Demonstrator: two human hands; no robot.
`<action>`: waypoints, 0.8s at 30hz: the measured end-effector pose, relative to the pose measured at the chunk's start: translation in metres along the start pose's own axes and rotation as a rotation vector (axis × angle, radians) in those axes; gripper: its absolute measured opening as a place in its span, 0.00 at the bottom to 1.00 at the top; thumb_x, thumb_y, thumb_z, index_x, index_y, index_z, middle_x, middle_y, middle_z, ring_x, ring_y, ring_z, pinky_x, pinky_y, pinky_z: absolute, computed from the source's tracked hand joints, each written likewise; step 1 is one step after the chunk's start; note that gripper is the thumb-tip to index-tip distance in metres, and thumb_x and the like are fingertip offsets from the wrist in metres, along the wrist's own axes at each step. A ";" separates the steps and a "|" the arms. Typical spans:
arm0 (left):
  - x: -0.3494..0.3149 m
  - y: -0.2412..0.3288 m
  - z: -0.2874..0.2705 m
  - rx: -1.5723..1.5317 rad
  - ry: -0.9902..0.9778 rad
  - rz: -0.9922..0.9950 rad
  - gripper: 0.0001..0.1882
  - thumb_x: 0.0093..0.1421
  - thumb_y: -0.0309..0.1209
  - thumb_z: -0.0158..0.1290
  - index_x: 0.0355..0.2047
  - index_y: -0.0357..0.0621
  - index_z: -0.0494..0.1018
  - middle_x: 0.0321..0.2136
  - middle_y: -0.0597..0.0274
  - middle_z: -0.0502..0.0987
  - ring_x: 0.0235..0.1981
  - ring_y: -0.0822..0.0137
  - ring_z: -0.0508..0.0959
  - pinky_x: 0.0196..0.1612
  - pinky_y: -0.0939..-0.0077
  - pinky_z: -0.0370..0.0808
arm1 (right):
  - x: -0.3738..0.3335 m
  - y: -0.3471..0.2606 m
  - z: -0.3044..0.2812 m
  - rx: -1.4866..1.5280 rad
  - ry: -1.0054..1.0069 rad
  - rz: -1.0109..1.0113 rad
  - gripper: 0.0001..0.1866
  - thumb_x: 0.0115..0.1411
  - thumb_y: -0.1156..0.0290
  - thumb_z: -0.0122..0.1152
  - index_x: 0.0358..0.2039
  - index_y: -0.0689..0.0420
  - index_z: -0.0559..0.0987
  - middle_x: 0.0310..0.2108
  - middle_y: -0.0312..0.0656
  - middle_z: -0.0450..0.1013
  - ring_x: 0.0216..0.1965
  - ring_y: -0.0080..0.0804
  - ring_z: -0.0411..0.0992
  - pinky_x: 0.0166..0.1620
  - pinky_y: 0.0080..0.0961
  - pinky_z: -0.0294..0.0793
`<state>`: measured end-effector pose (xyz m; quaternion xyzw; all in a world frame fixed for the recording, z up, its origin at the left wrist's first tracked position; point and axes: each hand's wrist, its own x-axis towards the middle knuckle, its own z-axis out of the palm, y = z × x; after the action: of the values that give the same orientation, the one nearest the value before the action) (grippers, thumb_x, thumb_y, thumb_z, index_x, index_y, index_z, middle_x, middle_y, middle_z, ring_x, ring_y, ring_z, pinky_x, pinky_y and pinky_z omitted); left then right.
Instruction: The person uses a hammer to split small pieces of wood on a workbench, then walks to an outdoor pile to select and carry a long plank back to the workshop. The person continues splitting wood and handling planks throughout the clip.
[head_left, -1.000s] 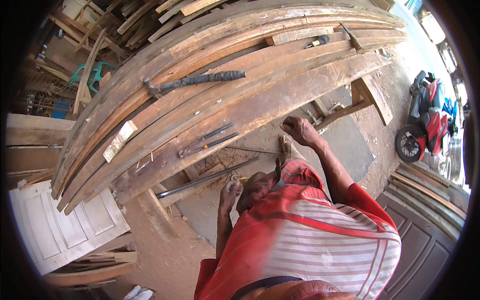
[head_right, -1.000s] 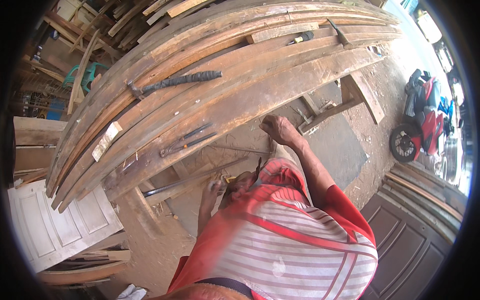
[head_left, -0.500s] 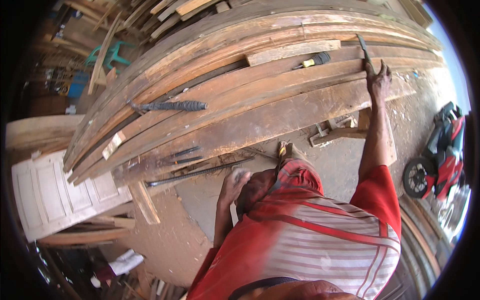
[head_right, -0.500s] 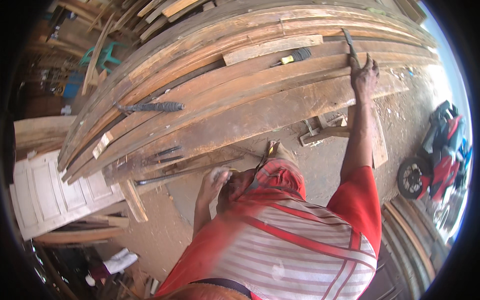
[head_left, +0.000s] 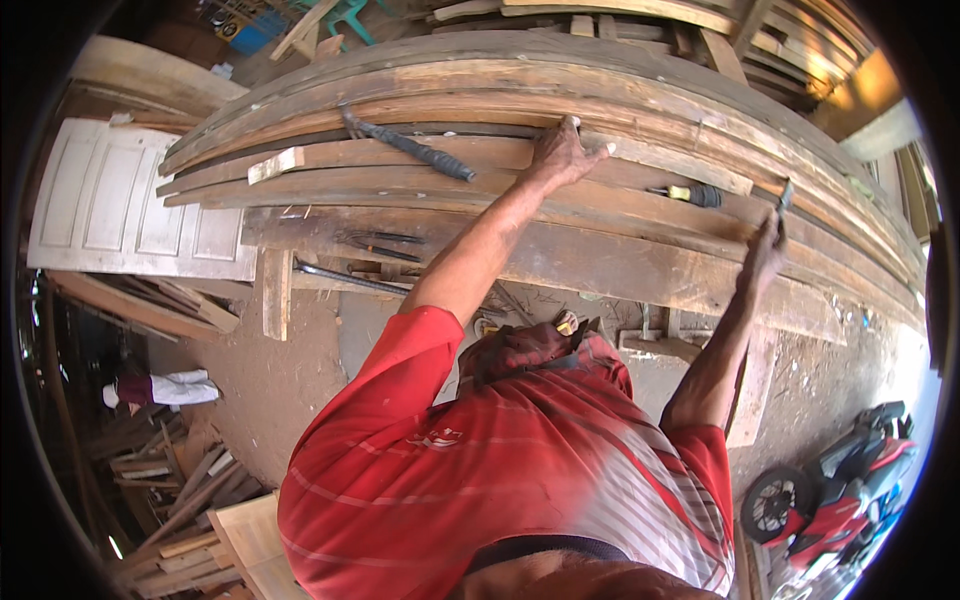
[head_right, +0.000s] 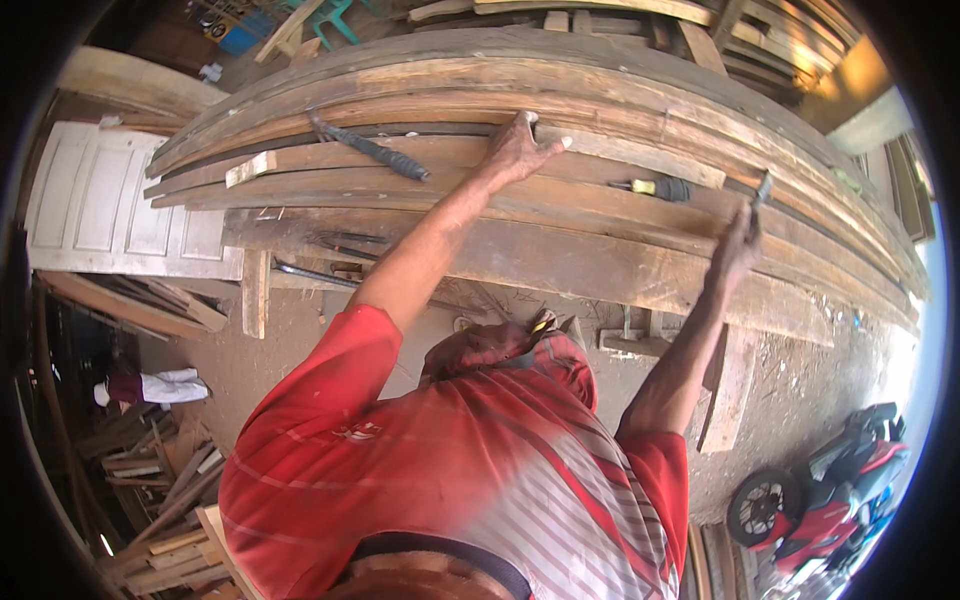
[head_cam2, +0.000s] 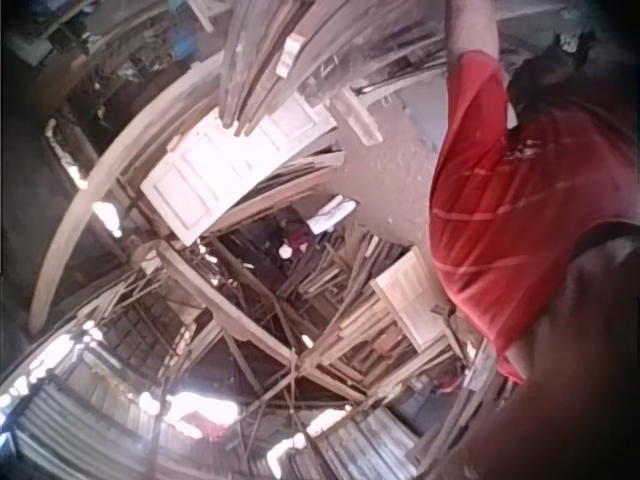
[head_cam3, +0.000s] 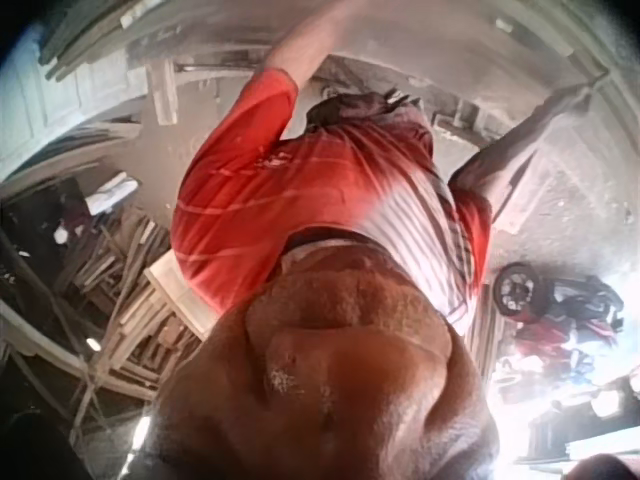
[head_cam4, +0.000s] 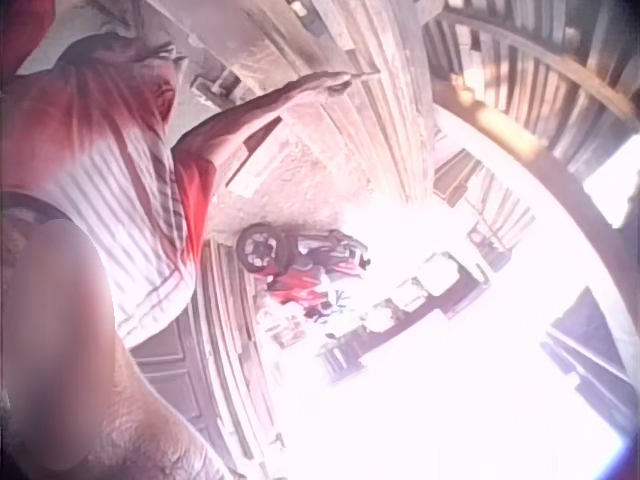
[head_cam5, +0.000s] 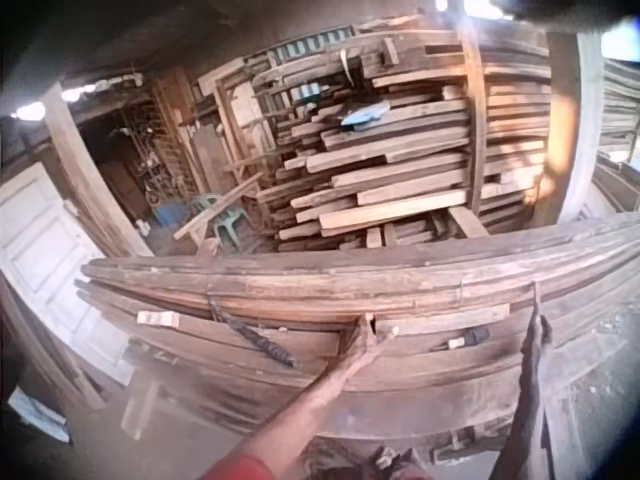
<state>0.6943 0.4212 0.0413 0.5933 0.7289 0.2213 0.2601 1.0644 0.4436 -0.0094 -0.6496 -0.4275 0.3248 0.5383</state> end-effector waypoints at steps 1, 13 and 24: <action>0.005 -0.005 0.002 -0.026 0.004 -0.001 0.49 0.46 0.60 0.57 0.55 0.30 0.59 0.54 0.37 0.64 0.56 0.48 0.66 0.57 0.60 0.65 | -0.015 -0.021 0.023 -0.185 0.070 -0.135 0.33 0.59 0.48 0.55 0.55 0.62 0.69 0.35 0.51 0.74 0.41 0.40 0.73 0.42 0.35 0.71; 0.028 0.018 -0.009 -0.173 -0.346 0.161 0.55 0.35 0.56 0.68 0.51 0.23 0.61 0.45 0.32 0.70 0.49 0.47 0.71 0.52 0.61 0.70 | -0.024 -0.013 0.027 -0.518 -0.100 -0.311 0.36 0.60 0.44 0.50 0.59 0.60 0.65 0.55 0.58 0.63 0.56 0.50 0.63 0.55 0.38 0.63; -0.114 0.016 -0.068 -0.724 -0.036 0.113 0.39 0.50 0.56 0.57 0.46 0.29 0.67 0.41 0.44 0.72 0.49 0.54 0.71 0.51 0.63 0.70 | -0.027 -0.008 0.023 -0.658 0.010 -0.391 0.39 0.61 0.40 0.43 0.54 0.67 0.69 0.53 0.58 0.66 0.55 0.51 0.64 0.56 0.41 0.62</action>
<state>0.6808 0.3117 0.1169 0.5058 0.5648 0.4686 0.4534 1.0312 0.4295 -0.0072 -0.6956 -0.6219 0.0581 0.3549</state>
